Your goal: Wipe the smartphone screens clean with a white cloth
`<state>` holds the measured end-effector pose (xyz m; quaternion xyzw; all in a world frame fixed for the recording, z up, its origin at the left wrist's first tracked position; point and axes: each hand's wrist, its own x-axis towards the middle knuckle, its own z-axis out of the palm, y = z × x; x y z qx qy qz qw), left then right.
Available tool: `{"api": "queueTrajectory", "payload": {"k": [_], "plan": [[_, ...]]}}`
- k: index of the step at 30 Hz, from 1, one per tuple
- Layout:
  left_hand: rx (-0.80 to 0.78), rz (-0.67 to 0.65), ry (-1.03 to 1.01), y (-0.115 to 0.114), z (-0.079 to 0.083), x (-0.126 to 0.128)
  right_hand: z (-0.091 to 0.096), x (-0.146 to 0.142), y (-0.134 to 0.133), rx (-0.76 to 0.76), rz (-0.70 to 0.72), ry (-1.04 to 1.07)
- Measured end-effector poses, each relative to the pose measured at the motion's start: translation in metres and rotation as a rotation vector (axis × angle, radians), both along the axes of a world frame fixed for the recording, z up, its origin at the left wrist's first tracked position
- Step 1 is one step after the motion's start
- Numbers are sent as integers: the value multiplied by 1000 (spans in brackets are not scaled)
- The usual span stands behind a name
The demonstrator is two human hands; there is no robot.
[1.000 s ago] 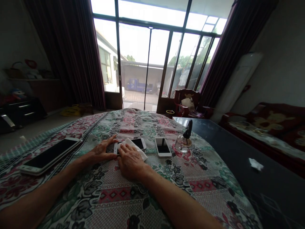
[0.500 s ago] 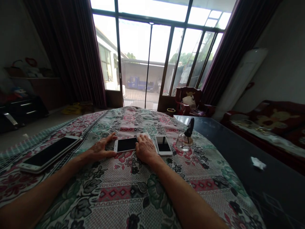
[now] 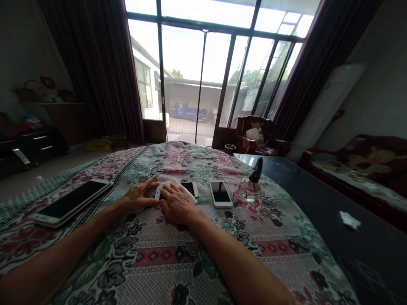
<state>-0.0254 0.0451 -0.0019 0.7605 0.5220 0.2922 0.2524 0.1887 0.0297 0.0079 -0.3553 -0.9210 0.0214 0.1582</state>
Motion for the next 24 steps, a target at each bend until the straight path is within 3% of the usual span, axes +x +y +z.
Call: {"api": "queueTrajectory", "payload": {"k": [3,9,12,16,21,24], "plan": [[19,-19,5,0,0,0,3,0,0,21,115,49],[28,-59,22,0,1,-2,8,13,0,-86,261,167],[32,-57,19,0,1,-4,6,25,3,-105,169,230],[23,-73,18,2,-2,-6,4,35,10,-22,20,230],[36,-25,-4,4,-5,-6,5,25,10,39,-209,112],[21,-26,-23,3,-3,-6,5,15,9,36,-212,63]]}}
